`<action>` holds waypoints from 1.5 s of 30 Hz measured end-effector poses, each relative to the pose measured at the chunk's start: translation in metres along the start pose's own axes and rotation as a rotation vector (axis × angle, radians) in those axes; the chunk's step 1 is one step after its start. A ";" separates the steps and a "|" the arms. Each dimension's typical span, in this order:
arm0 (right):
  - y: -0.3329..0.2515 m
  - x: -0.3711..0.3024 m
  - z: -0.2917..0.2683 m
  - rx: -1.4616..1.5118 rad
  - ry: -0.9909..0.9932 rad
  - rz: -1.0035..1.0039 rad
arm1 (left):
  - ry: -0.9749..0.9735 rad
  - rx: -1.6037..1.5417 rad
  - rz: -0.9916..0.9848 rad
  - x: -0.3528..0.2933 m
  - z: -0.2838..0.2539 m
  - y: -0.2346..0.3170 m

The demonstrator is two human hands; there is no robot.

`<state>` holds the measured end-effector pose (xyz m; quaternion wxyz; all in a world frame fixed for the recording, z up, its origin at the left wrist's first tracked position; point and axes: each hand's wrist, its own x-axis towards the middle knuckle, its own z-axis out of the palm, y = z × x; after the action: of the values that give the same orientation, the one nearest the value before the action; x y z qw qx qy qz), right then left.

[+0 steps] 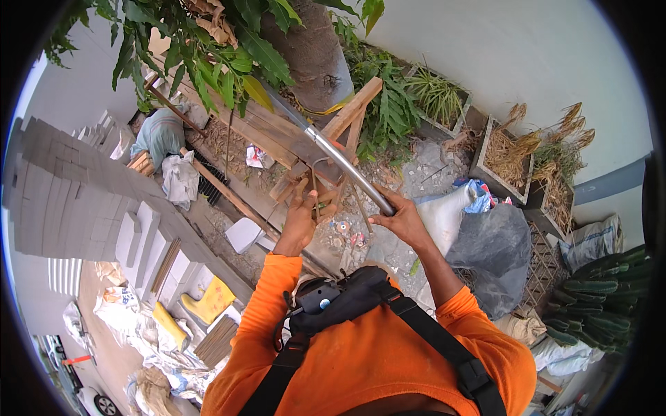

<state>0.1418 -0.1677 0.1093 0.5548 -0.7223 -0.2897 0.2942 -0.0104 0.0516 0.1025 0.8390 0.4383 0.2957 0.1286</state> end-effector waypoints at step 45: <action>-0.163 0.157 0.017 -0.114 0.488 -0.214 | -0.519 0.259 0.417 0.184 0.048 0.119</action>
<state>0.2179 -0.0043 0.2478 0.5946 -0.7671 -0.2383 0.0345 0.1699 0.1767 0.1502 0.7793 0.6101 -0.0093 0.1429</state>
